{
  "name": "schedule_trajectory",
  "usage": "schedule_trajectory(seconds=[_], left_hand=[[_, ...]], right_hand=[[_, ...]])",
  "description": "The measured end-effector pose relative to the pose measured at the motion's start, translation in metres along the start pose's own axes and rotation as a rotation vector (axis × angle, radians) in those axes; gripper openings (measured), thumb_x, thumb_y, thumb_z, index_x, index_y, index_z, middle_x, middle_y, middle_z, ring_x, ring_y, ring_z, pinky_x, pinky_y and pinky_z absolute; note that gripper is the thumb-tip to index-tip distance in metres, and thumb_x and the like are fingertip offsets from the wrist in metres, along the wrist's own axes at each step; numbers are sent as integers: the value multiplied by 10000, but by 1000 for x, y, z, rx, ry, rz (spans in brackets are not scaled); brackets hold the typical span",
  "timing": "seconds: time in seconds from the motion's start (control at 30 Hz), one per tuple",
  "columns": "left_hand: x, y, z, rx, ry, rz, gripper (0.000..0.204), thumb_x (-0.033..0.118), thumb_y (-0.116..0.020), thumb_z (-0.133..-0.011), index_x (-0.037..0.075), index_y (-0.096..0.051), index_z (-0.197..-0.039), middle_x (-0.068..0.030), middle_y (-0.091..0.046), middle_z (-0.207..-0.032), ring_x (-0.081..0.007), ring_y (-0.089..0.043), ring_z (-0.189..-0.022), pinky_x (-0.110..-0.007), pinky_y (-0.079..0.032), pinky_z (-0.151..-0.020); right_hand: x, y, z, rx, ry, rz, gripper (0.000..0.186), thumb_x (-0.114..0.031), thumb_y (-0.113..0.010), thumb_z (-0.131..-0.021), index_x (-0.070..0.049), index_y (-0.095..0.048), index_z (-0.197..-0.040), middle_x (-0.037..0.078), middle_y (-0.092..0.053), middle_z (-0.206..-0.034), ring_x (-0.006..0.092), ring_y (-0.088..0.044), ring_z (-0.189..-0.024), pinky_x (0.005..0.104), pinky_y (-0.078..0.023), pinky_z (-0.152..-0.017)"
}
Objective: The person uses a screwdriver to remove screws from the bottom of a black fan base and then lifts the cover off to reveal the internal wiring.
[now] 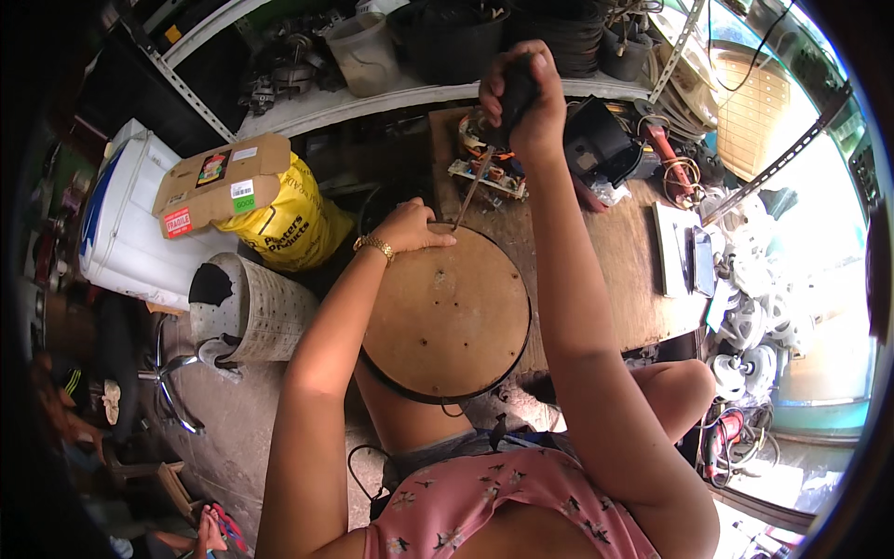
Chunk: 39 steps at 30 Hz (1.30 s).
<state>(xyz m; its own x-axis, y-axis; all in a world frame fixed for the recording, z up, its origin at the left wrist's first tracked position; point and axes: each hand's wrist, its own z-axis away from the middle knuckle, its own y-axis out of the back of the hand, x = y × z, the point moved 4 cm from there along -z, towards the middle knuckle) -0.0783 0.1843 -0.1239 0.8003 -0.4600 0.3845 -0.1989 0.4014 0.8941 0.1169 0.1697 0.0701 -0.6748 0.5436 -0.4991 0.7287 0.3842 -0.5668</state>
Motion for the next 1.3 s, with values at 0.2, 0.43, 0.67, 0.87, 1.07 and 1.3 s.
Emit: schedule_trajectory(seconds=[0.2,0.43,0.67,0.87,1.07,1.3], left_hand=[[6,3,4,-2,6,27,721,563,-775,-675,-29,-681,-1077,-165,-579,-1102,-302,-557,-1116,-381,-457,-958],[5,3,4,1,-11,9,781,610,-769,-652,-24,-679,-1098,-177,-584,-1126,-329,-561,-1101,-395,-469,-948],[4,5,8,35,-36,-10,789,615,-795,-614,-23,-687,-1064,-182,-588,-1090,-340,-565,-1081,-391,-470,-933],[6,4,8,43,-51,-17,786,624,-797,-606,-12,-690,-1055,-183,-586,-1079,-341,-564,-1078,-396,-467,-932],[7,5,7,23,-75,9,782,621,-797,-605,-1,-686,-1066,-182,-583,-1078,-335,-560,-1080,-397,-462,-933],[11,5,3,5,-65,-8,769,594,-807,-603,28,-669,-1104,-163,-578,-1100,-327,-550,-1096,-394,-451,-950]], right_hand=[[-3,3,5,203,315,630,247,-290,-570,-964,-69,-473,-1017,25,-534,-830,116,-520,-691,243,-430,-592],[0,0,5,-7,-124,2,256,-317,-469,-992,-78,-548,-1041,78,-564,-832,154,-520,-746,283,-441,-688],[6,-11,11,225,183,387,215,-231,-598,-951,-42,-502,-991,84,-572,-816,145,-553,-751,298,-477,-719],[-9,2,6,324,66,487,232,-266,-456,-1018,-45,-529,-1025,36,-558,-877,110,-499,-754,254,-434,-695],[0,-3,4,180,-31,174,327,-373,-356,-1037,-88,-513,-1070,99,-570,-761,153,-551,-722,280,-473,-597],[-3,-11,6,324,361,826,288,-302,-486,-995,-25,-556,-1029,55,-582,-831,102,-486,-757,259,-419,-690]])
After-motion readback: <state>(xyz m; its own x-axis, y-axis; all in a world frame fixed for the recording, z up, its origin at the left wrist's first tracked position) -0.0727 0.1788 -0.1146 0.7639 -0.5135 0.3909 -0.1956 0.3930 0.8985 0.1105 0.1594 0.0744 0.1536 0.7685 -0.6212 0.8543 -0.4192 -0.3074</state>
